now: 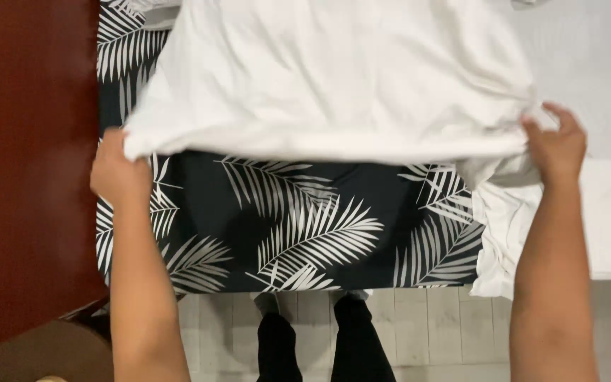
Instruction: The person folds a white duvet cover on a bed with a black and white leaf-patterned sheet. They align the edges, fold the fabric in half, and smooth out the material by hand.
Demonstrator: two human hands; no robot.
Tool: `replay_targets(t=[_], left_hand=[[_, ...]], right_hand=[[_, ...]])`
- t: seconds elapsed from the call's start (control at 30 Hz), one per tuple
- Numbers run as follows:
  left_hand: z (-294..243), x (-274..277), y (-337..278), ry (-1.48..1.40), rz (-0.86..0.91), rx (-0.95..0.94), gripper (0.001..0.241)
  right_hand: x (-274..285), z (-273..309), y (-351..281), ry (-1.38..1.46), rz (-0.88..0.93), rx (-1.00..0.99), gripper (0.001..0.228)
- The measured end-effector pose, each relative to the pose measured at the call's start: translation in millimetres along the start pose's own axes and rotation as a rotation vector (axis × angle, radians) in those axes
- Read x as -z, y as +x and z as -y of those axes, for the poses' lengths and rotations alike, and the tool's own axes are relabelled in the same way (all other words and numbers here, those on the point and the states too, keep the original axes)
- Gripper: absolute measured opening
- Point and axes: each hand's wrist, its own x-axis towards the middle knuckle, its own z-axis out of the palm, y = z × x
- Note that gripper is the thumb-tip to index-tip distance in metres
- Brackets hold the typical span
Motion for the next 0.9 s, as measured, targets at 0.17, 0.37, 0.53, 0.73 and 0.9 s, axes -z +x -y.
replay_targets(t=[0.17, 0.37, 0.53, 0.73, 0.9], left_hand=[[67.6, 7.6, -138.9, 0.359, 0.493, 0.364, 0.043], [81.5, 20.1, -214.5, 0.407, 0.845, 0.506, 0.031], [120.1, 52.0, -176.5, 0.341, 0.399, 0.732, 0.034], [134.3, 103.5, -134.3, 0.069, -0.078, 1.008, 0.015], [127.9, 59.2, -117.2, -0.074, -0.127, 0.599, 0.017]], right_hand=[[-63.2, -118.7, -142.4, -0.318, 0.295, -0.132, 0.035], [-36.9, -83.0, -262.7, 0.085, 0.355, -0.402, 0.04], [20.5, -99.0, -251.6, 0.235, 0.033, -0.306, 0.038], [113.6, -77.8, -246.0, 0.337, -0.273, -0.249, 0.022], [123.7, -33.9, -255.0, 0.463, -0.326, -0.275, 0.017]])
